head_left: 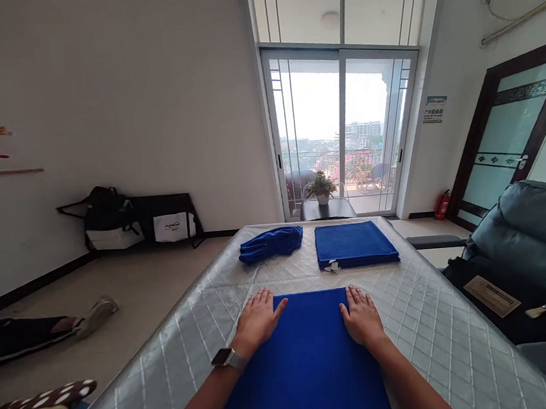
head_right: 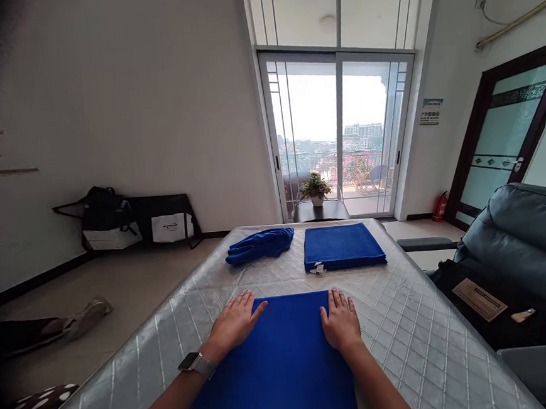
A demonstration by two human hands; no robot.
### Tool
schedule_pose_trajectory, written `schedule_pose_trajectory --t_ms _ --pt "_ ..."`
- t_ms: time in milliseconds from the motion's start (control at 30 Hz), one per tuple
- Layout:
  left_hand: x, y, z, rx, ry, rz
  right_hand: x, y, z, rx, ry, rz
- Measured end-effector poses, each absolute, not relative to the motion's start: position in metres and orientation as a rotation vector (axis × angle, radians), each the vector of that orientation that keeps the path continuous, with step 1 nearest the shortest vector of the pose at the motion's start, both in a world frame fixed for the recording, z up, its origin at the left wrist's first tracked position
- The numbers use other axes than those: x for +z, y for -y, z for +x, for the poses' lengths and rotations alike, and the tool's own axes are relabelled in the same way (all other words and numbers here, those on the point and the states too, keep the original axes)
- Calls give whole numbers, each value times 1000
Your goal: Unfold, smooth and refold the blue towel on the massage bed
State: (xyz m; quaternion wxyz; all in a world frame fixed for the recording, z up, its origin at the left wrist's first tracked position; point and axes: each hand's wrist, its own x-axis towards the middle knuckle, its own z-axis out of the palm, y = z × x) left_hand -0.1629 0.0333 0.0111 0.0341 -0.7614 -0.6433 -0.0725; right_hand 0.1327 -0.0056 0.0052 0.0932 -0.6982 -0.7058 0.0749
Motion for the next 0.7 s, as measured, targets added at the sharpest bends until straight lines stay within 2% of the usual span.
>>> schedule_pose_trajectory --t_ms 200,300,433,700 --pt "10 -21 -11 -569 1402 -2828 -2 5 137 173 2171 -2038" --pt "1 -19 29 -664 1341 -2876 -5 5 140 161 2251 -1990" --pt "-10 -24 25 -617 1389 -2863 -6 5 140 166 2234 -2012" --pt "-20 -27 -59 -482 1494 -2712 6 7 133 207 2105 -2065"
